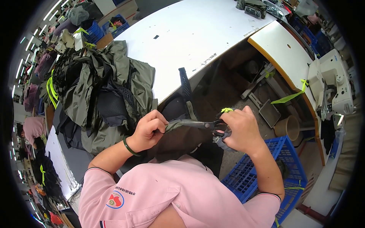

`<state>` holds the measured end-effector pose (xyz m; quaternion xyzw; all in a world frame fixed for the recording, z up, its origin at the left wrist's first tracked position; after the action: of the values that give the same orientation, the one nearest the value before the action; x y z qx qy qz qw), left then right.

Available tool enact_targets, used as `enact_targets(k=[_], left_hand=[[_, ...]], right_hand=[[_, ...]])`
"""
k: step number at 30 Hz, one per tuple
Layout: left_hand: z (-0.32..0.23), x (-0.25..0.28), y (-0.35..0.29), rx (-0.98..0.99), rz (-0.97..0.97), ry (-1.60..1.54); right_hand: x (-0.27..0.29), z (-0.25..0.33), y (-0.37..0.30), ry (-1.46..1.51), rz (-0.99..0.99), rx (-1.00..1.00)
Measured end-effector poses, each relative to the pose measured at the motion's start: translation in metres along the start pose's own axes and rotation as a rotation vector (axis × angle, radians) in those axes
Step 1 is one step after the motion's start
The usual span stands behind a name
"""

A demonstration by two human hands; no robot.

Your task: Trim excess fabric or loose threads from a green textile product using a large pair of scissors in a garment manufacturing facility.

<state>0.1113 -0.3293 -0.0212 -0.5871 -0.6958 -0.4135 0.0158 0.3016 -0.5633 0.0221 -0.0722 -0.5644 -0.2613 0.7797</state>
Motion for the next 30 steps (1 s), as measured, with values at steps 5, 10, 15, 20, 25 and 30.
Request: enact_targets(k=[5,10,15,20,25,30], left_hand=[[-0.004,0.000,-0.001,-0.138,0.016,0.124],[-0.005,0.000,-0.002,-0.164,0.028,0.127],[-0.006,-0.003,-0.001,-0.247,0.059,0.171],[-0.007,-0.005,0.000,-0.285,0.069,0.185],[-0.007,-0.004,0.000,-0.306,0.086,0.193],[-0.007,-0.005,0.000,-0.335,0.095,0.205]], right_hand=[[0.004,0.005,-0.002,-0.040,0.016,0.051],[0.010,0.009,0.001,-0.121,0.016,0.126],[0.017,0.012,0.004,-0.131,0.082,0.152],[0.020,0.015,0.006,-0.127,0.134,0.163],[0.022,0.016,0.007,-0.170,0.180,0.158],[0.021,0.009,0.006,-0.127,0.264,0.133]])
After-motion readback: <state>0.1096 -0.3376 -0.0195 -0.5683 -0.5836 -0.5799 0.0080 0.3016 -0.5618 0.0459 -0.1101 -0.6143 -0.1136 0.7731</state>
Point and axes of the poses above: each hand's wrist, its own y-axis towards the middle knuckle, its own x-axis out of the back of the hand, z = x × y, the point moved 1 cm from there along y, towards the middle knuckle, and after that the axes turned 11 degrees about -x, right-handed, at the moved point
